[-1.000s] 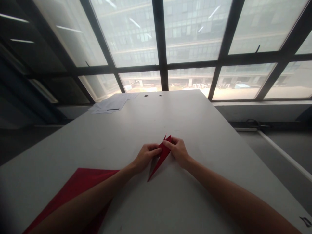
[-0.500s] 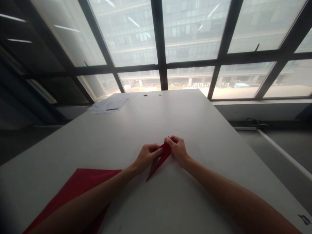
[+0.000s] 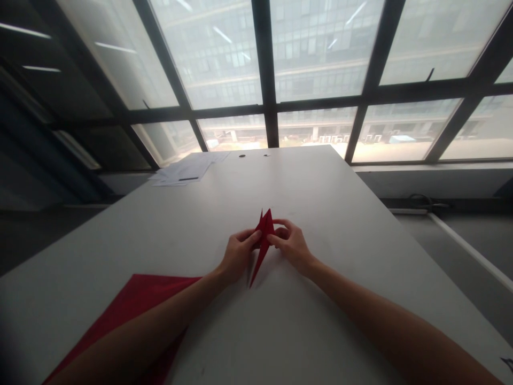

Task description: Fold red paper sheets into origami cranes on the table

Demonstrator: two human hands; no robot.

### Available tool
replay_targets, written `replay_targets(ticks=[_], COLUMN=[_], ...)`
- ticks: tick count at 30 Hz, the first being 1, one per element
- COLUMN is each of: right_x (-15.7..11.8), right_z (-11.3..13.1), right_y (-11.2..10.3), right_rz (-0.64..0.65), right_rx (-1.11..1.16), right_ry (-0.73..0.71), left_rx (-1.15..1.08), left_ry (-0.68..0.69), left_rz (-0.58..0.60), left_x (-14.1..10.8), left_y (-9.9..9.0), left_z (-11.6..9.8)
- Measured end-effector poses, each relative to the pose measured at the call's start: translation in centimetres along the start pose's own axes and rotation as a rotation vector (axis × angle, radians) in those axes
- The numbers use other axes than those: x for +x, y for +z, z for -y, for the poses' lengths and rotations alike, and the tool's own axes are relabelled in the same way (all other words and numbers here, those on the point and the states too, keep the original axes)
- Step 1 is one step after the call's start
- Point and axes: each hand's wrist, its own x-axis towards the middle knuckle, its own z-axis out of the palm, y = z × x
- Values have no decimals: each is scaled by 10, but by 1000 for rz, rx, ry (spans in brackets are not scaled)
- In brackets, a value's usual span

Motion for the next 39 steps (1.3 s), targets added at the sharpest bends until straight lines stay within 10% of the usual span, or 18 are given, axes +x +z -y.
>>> replay_targets(ticks=[9, 18, 39], right_x=[5, -10, -5], right_z=[-6, -6, -13], right_y=[-6, 7, 1], right_rz=[-5, -28, 108], right_rx=[-81, -327, -382], right_ry=[-158, -227, -158], left_rx=[64, -166, -170], left_ry=[-75, -33, -33], left_rz=[188, -89, -79], left_x=[2, 7, 6], left_y=[-4, -3, -3], left_z=[-8, 0, -1])
